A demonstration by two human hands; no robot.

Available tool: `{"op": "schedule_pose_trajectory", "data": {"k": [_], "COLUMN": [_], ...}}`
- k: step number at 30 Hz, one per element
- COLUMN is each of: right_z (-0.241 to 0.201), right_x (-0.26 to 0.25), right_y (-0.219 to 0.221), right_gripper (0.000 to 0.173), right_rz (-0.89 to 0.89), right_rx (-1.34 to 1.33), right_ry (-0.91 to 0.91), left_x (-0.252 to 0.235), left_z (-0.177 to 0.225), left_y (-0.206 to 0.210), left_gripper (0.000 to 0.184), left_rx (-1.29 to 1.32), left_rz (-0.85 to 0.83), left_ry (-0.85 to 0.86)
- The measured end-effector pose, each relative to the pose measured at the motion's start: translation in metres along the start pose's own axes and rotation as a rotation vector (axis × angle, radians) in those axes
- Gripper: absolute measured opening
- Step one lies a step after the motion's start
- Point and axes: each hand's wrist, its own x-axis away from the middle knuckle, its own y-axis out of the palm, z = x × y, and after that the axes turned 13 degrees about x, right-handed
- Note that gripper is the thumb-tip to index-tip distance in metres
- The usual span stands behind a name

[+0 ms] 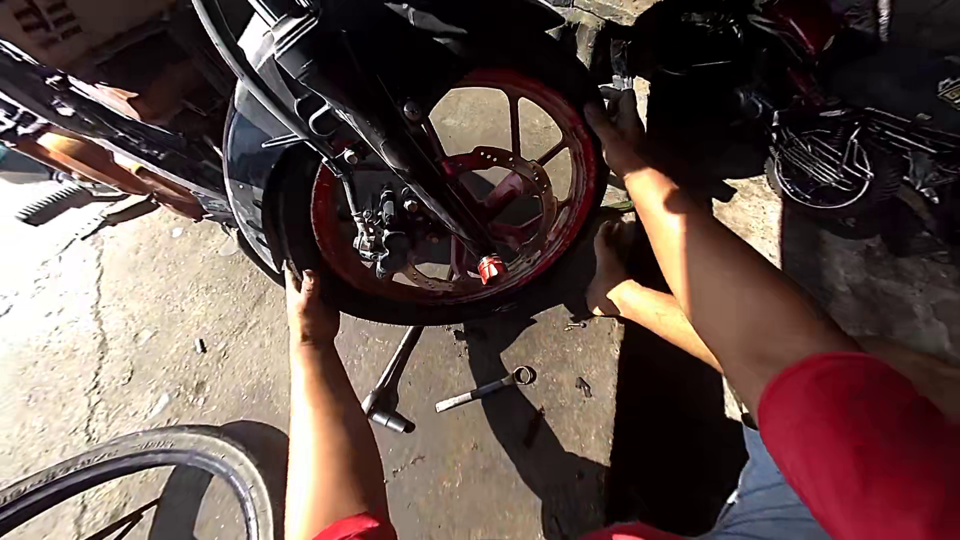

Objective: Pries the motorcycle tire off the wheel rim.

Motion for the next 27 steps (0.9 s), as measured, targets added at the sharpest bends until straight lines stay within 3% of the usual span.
{"op": "schedule_pose_trajectory", "data": {"k": [3, 5, 7, 9, 10, 15, 21, 23, 27], "right_z": [0.027, 0.054, 0.079, 0.076, 0.067, 0.057, 0.059, 0.065, 0.069], "right_x": [0.016, 0.034, 0.064, 0.082, 0.08, 0.023, 0.005, 0.004, 0.02], "right_y": [0.011, 0.018, 0.023, 0.017, 0.011, 0.001, 0.018, 0.017, -0.011], "right_gripper": [0.049, 0.051, 0.055, 0.056, 0.053, 0.053, 0.052, 0.048, 0.054], "right_rz": [0.014, 0.009, -0.035, -0.079, -0.105, -0.225, -0.125, -0.182, -0.438], "right_rx": [-0.066, -0.1, -0.096, -0.152, -0.178, -0.194, 0.223, 0.154, -0.289], "right_ry": [0.024, 0.045, 0.191, 0.415, 0.444, 0.127, 0.207, 0.191, 0.106], "left_x": [0.031, 0.053, 0.069, 0.072, 0.07, 0.051, 0.042, 0.036, 0.035], "left_z": [-0.029, -0.041, -0.048, -0.048, -0.046, -0.037, -0.031, -0.025, -0.015], "left_y": [-0.003, 0.008, 0.018, 0.031, 0.037, 0.03, 0.032, 0.029, 0.031], "left_gripper": [0.125, 0.112, 0.093, 0.083, 0.084, 0.102, 0.116, 0.115, 0.109], "left_rx": [-0.081, -0.166, -0.214, -0.217, -0.204, -0.092, -0.032, -0.047, -0.074], "left_rz": [0.099, 0.214, 0.285, 0.324, 0.329, 0.151, 0.102, 0.088, 0.075], "left_ry": [-0.033, -0.118, -0.173, -0.199, -0.189, -0.002, 0.005, 0.016, 0.035]}}
